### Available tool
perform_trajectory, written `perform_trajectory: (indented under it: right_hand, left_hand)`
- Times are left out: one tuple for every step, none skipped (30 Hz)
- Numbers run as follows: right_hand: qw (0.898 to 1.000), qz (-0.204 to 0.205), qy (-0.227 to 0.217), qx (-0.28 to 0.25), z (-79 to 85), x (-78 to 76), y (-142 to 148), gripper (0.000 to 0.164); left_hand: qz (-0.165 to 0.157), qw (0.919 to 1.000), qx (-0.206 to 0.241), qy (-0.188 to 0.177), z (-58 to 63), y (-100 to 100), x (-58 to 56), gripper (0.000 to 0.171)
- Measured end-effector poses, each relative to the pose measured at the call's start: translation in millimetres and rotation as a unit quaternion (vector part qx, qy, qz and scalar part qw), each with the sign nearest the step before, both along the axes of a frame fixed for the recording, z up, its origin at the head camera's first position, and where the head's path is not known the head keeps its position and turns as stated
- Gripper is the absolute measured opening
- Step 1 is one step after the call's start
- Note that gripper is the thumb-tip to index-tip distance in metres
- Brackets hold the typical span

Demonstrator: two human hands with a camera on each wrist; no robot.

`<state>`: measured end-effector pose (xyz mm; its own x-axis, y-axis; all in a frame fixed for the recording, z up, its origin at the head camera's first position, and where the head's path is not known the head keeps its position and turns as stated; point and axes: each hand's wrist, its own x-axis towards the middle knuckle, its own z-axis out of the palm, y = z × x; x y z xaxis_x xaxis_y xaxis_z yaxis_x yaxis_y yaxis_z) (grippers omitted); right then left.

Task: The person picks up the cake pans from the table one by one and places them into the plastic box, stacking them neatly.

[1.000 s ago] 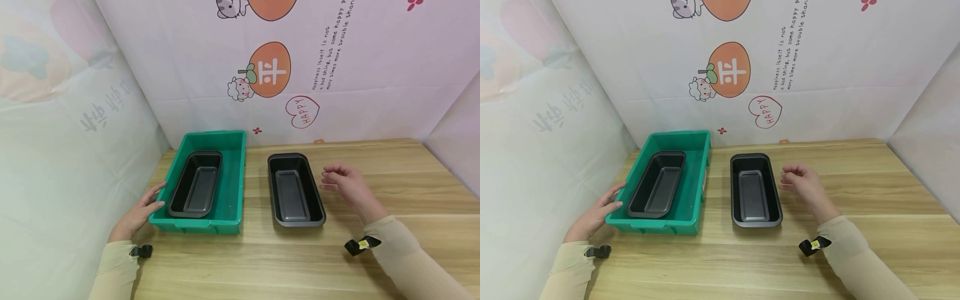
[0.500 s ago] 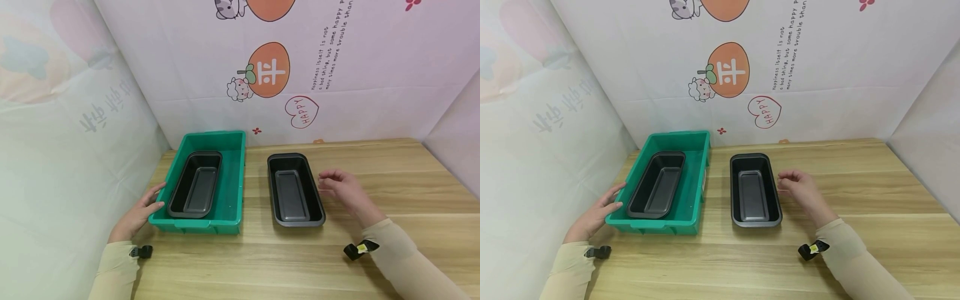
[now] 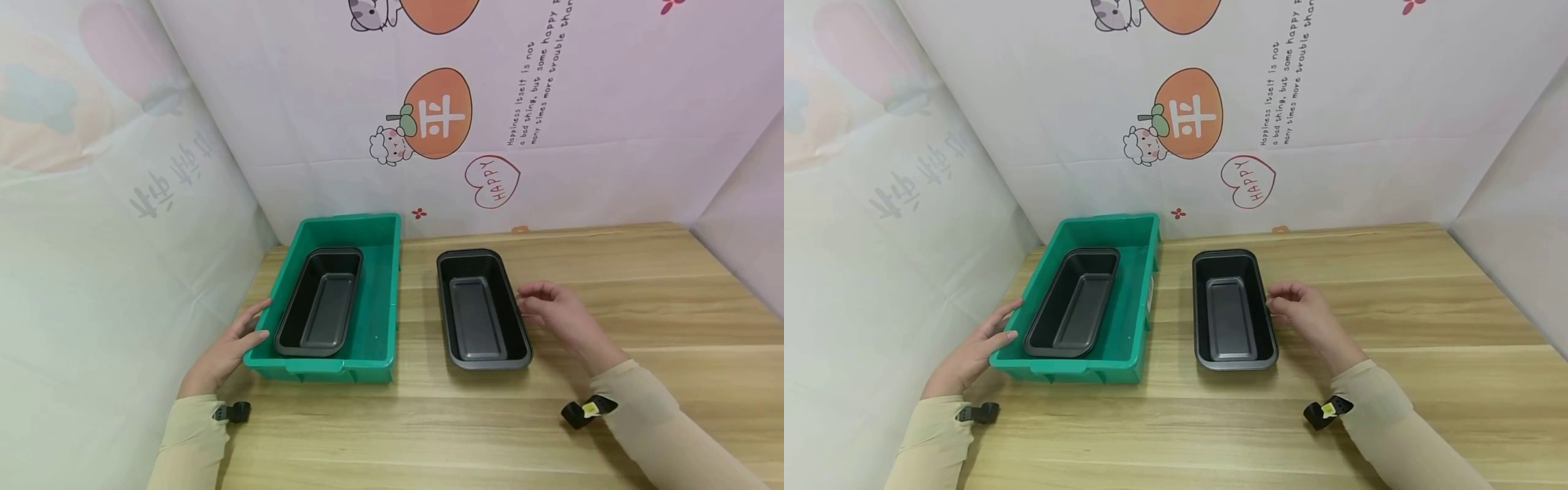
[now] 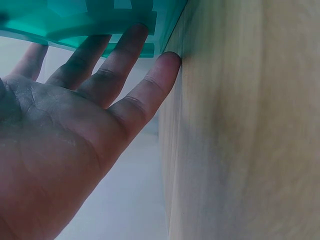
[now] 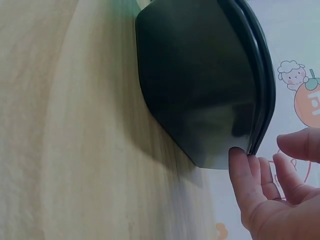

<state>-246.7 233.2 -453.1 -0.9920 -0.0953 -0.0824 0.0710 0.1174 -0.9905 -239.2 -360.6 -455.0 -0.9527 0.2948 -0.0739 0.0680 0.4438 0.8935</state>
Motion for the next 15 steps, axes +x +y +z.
perform_trajectory:
  right_hand:
    - [1.000, -0.001, -0.001, 0.001, 0.1, 0.5, -0.1, 0.041]
    - [1.000, -0.001, -0.001, 0.001, 0.2, 0.9, -0.2, 0.042]
    - [1.000, -0.001, -0.001, 0.002, 0.4, 1.2, -0.3, 0.042]
    - [1.000, -0.001, -0.001, 0.002, 0.5, 1.4, -0.3, 0.042]
    - [1.000, -0.002, -0.002, 0.004, 0.5, 1.7, -0.3, 0.043]
    - [1.000, -0.002, -0.002, 0.005, 0.6, 1.9, -0.3, 0.043]
    - [1.000, -0.001, -0.002, 0.006, 0.7, 2.0, -0.5, 0.043]
    - [1.000, -0.002, -0.003, 0.008, 0.9, 2.2, -0.7, 0.044]
    - [1.000, -0.002, -0.003, 0.010, 1.1, 2.4, -1.0, 0.044]
    - [1.000, -0.002, -0.003, 0.011, 1.3, 2.5, -1.3, 0.044]
    - [1.000, -0.002, -0.003, 0.014, 1.4, 2.7, -1.7, 0.045]
    - [1.000, -0.003, -0.004, 0.014, 1.7, 2.9, -2.2, 0.045]
    - [1.000, -0.003, -0.004, 0.016, 2.0, 3.2, -2.6, 0.045]
    - [1.000, -0.003, -0.004, 0.018, 2.1, 3.4, -2.8, 0.046]
    - [1.000, -0.003, -0.005, 0.018, 2.1, 3.5, -3.0, 0.046]
  left_hand:
    - [0.000, 1.0000, 0.001, 0.000, 0.1, 0.4, 0.0, 0.065]
    - [0.000, 1.0000, 0.002, 0.000, 0.0, 0.4, 0.0, 0.065]
    - [0.000, 1.0000, 0.003, 0.000, 0.1, 0.6, -0.1, 0.065]
    - [-0.001, 1.0000, 0.004, 0.000, 0.1, 0.7, -0.1, 0.065]
    - [-0.001, 1.0000, 0.005, -0.001, 0.2, 0.8, -0.1, 0.065]
    - [-0.002, 1.0000, 0.006, -0.001, 0.5, 1.0, 0.0, 0.065]
    - [-0.002, 1.0000, 0.006, -0.001, 0.7, 1.2, 0.1, 0.065]
    - [-0.001, 1.0000, 0.006, 0.000, 0.9, 1.2, 0.2, 0.065]
    - [-0.002, 1.0000, 0.006, 0.000, 1.0, 1.2, 0.2, 0.065]
    - [-0.001, 1.0000, 0.006, 0.001, 1.0, 1.1, 0.2, 0.065]
    - [-0.002, 1.0000, 0.005, 0.002, 0.9, 0.9, 0.1, 0.065]
    - [-0.002, 1.0000, 0.003, 0.003, 0.8, 0.8, 0.1, 0.065]
    - [-0.003, 1.0000, 0.002, 0.004, 0.7, 0.8, 0.1, 0.065]
    - [-0.004, 1.0000, 0.001, 0.006, 0.5, 0.7, 0.0, 0.064]
    - [-0.006, 1.0000, 0.000, 0.007, 0.3, 0.5, -0.1, 0.064]
